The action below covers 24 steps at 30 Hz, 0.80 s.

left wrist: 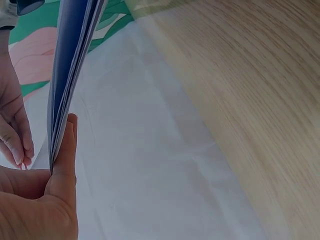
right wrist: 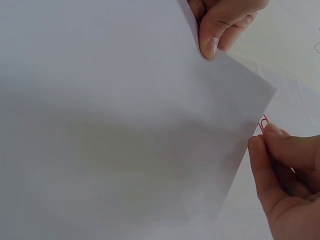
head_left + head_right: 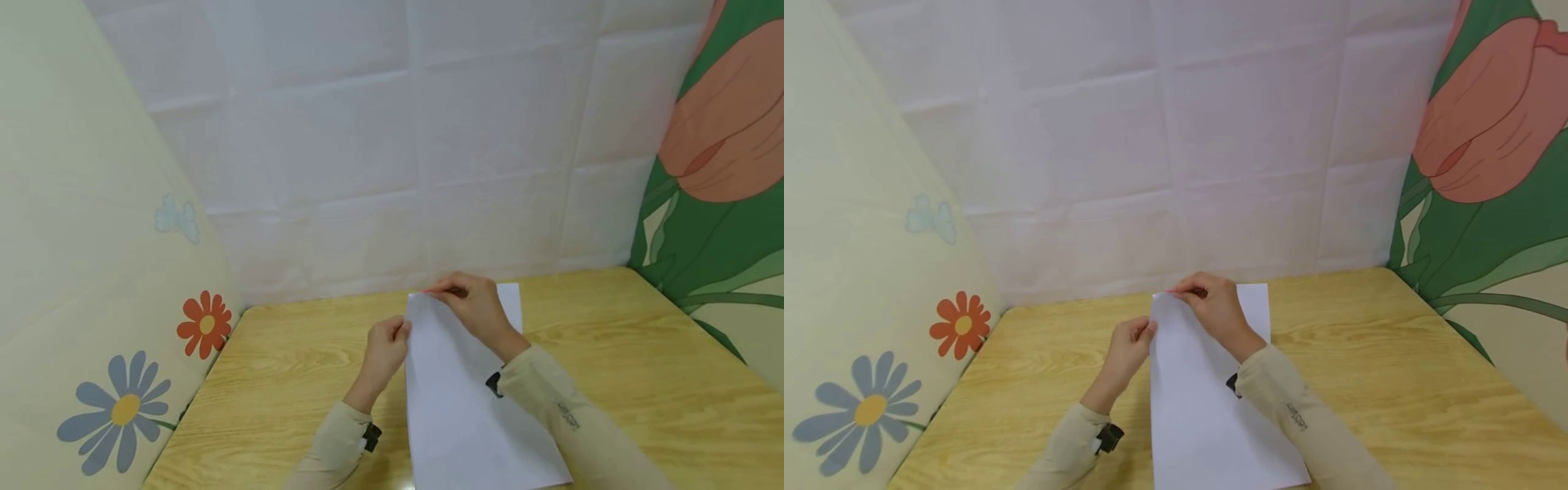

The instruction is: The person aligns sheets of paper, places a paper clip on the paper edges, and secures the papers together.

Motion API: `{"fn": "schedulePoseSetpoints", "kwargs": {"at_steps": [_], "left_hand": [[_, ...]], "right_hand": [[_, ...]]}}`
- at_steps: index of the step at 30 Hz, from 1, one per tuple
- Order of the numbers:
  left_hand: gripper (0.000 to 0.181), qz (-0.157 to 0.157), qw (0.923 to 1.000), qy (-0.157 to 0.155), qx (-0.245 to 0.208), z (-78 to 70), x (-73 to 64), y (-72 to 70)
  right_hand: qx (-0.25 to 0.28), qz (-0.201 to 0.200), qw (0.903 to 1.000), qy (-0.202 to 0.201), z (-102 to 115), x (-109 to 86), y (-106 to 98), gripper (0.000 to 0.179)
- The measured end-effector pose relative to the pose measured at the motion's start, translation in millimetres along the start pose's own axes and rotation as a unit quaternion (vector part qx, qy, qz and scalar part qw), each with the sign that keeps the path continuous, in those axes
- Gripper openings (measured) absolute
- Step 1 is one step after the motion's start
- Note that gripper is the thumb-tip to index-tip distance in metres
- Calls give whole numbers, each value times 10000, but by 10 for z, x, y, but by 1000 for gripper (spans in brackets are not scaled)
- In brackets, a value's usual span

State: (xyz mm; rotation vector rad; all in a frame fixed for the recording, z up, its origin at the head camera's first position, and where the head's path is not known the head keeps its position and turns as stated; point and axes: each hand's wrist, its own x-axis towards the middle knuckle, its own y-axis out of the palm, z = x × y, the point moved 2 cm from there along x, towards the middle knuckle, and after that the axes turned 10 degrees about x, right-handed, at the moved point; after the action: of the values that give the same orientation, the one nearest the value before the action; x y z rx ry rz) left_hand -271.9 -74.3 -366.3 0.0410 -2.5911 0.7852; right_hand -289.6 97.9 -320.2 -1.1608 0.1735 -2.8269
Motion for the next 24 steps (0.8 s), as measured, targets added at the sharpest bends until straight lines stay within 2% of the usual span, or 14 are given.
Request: {"fn": "schedulePoseSetpoints", "kwargs": {"at_steps": [8, 24], "left_hand": [[18, -35, 10000, 59, 20, 3, 0, 12], [17, 77, 9998, 62, 143, -7, -7, 60]], "right_hand": [[-134, 208, 9997, 31, 11, 15, -8, 7], [-655, 700, 9942, -491, 64, 72, 5, 9]]}}
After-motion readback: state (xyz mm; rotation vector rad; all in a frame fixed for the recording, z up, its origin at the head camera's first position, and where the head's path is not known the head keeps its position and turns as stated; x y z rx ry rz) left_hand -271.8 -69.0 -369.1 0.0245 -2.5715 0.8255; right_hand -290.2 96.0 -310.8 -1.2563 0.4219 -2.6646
